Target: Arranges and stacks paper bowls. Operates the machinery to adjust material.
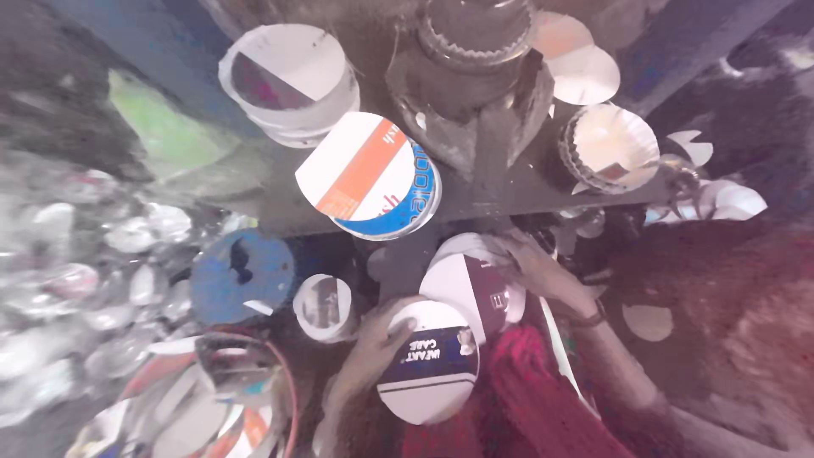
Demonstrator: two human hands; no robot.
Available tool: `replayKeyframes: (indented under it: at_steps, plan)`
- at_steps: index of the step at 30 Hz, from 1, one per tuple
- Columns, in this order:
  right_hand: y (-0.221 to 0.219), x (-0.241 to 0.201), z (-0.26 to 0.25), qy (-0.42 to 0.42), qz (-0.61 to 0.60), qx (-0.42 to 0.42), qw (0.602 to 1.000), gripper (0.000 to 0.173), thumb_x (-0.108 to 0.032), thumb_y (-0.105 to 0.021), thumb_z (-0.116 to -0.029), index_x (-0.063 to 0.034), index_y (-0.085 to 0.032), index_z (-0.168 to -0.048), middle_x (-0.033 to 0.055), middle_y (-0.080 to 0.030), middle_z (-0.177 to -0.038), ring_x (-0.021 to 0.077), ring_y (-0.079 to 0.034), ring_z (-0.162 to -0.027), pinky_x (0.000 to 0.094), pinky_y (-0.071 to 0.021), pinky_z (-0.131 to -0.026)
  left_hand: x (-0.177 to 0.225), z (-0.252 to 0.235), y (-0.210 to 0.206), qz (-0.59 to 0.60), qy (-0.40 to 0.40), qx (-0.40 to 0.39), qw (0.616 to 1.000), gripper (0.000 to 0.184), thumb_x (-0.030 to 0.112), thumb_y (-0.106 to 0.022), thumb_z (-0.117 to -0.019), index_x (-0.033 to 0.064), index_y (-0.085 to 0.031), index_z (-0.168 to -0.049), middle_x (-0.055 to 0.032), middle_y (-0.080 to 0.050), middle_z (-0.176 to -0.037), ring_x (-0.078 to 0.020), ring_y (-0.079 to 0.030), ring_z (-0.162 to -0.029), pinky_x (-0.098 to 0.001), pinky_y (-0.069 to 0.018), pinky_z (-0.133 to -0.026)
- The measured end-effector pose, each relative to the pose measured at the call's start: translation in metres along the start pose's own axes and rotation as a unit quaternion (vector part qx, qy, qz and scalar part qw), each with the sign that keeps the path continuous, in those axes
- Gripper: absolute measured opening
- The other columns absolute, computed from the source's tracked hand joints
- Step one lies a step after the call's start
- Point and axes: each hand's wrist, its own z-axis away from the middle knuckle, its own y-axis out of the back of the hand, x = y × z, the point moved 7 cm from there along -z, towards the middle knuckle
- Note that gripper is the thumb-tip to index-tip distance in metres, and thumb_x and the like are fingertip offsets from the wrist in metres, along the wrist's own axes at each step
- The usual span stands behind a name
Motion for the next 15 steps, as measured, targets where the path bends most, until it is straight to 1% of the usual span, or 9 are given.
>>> replayKeyframes:
  at_steps: [2, 3, 5, 7, 8, 9, 12, 14, 15]
  plan:
    - [-0.001, 0.000, -0.015, 0.024, 0.016, -0.025, 0.999, 0.062, -0.020, -0.073, -0.0937, -0.0024, -0.051, -0.149, 0.0250, -0.051, -0.148, 0.0410, -0.046, -0.140, 0.0581, -0.0324, -0.117, 0.002, 0.003, 0.004, 0.011, 0.013, 0.008, 1.000, 0.038, 0.015, -0.054, -0.0973, 0.0031, -0.062, -0.133, -0.0099, -0.064, -0.131, -0.0126, -0.060, -0.121, -0.0355, -0.0476, -0.105]
    - [-0.002, 0.000, -0.021, 0.041, 0.024, -0.031, 0.998, 0.064, -0.022, -0.075, -0.0920, -0.0027, -0.051, -0.149, 0.0239, -0.051, -0.148, 0.0402, -0.045, -0.140, 0.0588, -0.0313, -0.117, 0.002, 0.005, 0.008, 0.012, 0.010, 0.014, 1.000, 0.038, 0.014, -0.054, -0.0970, 0.0021, -0.062, -0.133, -0.0097, -0.065, -0.131, -0.0111, -0.060, -0.120, -0.0329, -0.0481, -0.105]
    - [-0.001, -0.004, -0.027, 0.056, 0.032, -0.030, 0.997, 0.066, -0.024, -0.081, -0.0879, -0.0041, -0.055, -0.146, 0.0219, -0.055, -0.144, 0.0399, -0.046, -0.138, 0.0589, -0.0337, -0.115, 0.001, 0.011, 0.020, 0.008, 0.000, 0.031, 1.000, 0.039, 0.017, -0.054, -0.0968, 0.0014, -0.062, -0.131, -0.0086, -0.065, -0.129, -0.0082, -0.061, -0.117, -0.0289, -0.0497, -0.103]
    - [-0.001, -0.004, -0.028, 0.038, 0.028, -0.037, 0.998, 0.069, -0.026, -0.083, -0.0859, -0.0063, -0.056, -0.146, 0.0207, -0.055, -0.145, 0.0405, -0.044, -0.140, 0.0590, -0.0335, -0.116, -0.001, 0.020, 0.035, 0.005, 0.000, 0.051, 0.999, 0.040, 0.018, -0.054, -0.0966, 0.0002, -0.063, -0.131, -0.0086, -0.065, -0.129, -0.0072, -0.061, -0.117, -0.0279, -0.0495, -0.103]
    - [0.000, -0.003, -0.028, 0.023, 0.020, -0.041, 0.999, 0.070, -0.025, -0.084, -0.0847, -0.0068, -0.056, -0.146, 0.0203, -0.054, -0.146, 0.0404, -0.043, -0.141, 0.0589, -0.0337, -0.116, -0.003, 0.025, 0.043, 0.017, 0.006, 0.062, 0.998, 0.039, 0.018, -0.054, -0.0965, 0.0008, -0.062, -0.131, -0.0071, -0.066, -0.128, -0.0062, -0.061, -0.117, -0.0270, -0.0497, -0.103]
    - [0.001, -0.003, -0.027, 0.006, 0.009, -0.047, 0.999, 0.070, -0.024, -0.085, -0.0839, -0.0072, -0.056, -0.145, 0.0202, -0.054, -0.145, 0.0401, -0.044, -0.139, 0.0590, -0.0361, -0.114, -0.006, 0.031, 0.051, 0.030, 0.015, 0.075, 0.997, 0.039, 0.017, -0.054, -0.0965, 0.0013, -0.062, -0.131, -0.0058, -0.066, -0.128, -0.0055, -0.062, -0.115, -0.0265, -0.0507, -0.101]
    - [0.002, 0.000, -0.016, -0.036, -0.015, -0.061, 0.997, 0.067, -0.023, -0.084, -0.0855, -0.0101, -0.056, -0.145, 0.0197, -0.052, -0.146, 0.0374, -0.050, -0.135, 0.0584, -0.0422, -0.110, -0.015, 0.046, 0.067, 0.022, 0.030, 0.099, 0.994, 0.040, 0.017, -0.053, -0.0957, 0.0009, -0.062, -0.131, -0.0029, -0.068, -0.125, -0.0027, -0.063, -0.111, -0.0238, -0.0520, -0.099]
    - [0.000, 0.000, -0.007, -0.033, -0.014, -0.051, 0.998, 0.062, -0.023, -0.081, -0.0881, -0.0101, -0.057, -0.144, 0.0198, -0.055, -0.143, 0.0368, -0.054, -0.130, 0.0578, -0.0451, -0.107, -0.020, 0.051, 0.073, 0.015, 0.040, 0.103, 0.994, 0.040, 0.016, -0.053, -0.0955, 0.0005, -0.061, -0.131, -0.0032, -0.068, -0.124, -0.0026, -0.064, -0.109, -0.0239, -0.0527, -0.097]
    - [-0.002, -0.002, -0.002, -0.036, -0.007, -0.045, 0.998, 0.061, -0.022, -0.080, -0.0894, -0.0107, -0.058, -0.145, 0.0194, -0.056, -0.141, 0.0365, -0.054, -0.130, 0.0568, -0.0449, -0.107, -0.023, 0.051, 0.075, 0.016, 0.041, 0.104, 0.994, 0.040, 0.018, -0.054, -0.0957, 0.0009, -0.061, -0.131, -0.0032, -0.068, -0.125, -0.0032, -0.065, -0.110, -0.0245, -0.0532, -0.098]
